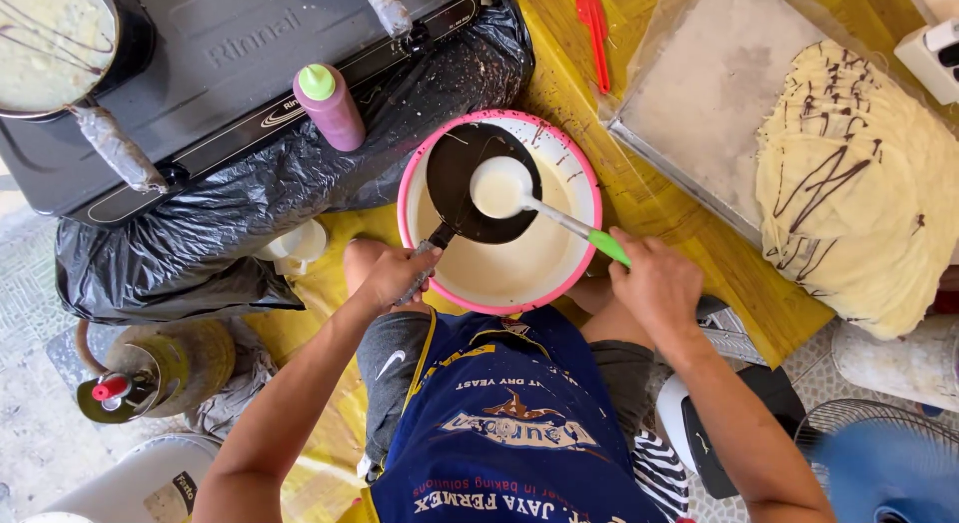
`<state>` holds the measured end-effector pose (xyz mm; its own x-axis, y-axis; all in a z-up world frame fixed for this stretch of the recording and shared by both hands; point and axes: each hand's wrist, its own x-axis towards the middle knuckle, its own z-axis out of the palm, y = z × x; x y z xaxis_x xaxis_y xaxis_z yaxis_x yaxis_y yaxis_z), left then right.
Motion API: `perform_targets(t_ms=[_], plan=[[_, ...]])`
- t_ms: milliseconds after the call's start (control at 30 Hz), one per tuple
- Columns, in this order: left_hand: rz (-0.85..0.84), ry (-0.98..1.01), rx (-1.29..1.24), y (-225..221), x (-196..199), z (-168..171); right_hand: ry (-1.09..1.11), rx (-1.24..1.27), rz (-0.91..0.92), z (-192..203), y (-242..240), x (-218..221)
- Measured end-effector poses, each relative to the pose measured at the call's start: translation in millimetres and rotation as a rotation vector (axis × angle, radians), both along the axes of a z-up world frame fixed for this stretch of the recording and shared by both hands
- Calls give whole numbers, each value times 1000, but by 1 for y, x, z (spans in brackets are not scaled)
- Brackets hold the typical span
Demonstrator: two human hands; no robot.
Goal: Preparing crepes by pouring batter into pans, spreading it, and cooking on a gas stove
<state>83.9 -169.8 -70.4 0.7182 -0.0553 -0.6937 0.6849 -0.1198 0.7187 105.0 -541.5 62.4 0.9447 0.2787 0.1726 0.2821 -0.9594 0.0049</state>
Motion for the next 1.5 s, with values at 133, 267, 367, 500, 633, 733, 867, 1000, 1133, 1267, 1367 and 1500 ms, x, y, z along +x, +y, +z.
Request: perform_targets(t_ms=[133, 267, 367, 500, 633, 733, 867, 1000, 1133, 1267, 1367, 1500], plan=[[53, 14, -58, -1, 8, 17, -184, -6, 121, 5, 16, 0], [112, 29, -43, 5, 11, 27, -315, -62, 114, 10, 21, 12], [196, 50, -119, 14, 2, 10, -326, -25, 91, 14, 25, 25], [288, 89, -570, -5, -20, -41, -310, 50, 78, 27, 34, 27], [335, 11, -878, -53, -39, -76, -317, 26, 99, 49, 39, 14], [338, -159, -719, -89, -32, -74, -332, -57, 108, 62, 37, -5], [347, -153, -645, -107, -17, -41, -305, -108, 80, 63, 31, -28], [200, 82, -641, -96, 0, -4, -180, -11, 10, 35, 29, -25], [-24, 280, -438, -72, 19, 21, -48, 4, -179, 6, 20, -12], [-131, 155, -245, -61, 19, 44, -17, 201, -266, -9, 11, -12], [-205, 85, -39, -61, 11, 60, -25, 270, -317, -20, 15, -11], [-219, 4, -34, -57, -6, 58, -92, 292, -324, -24, 9, -8]])
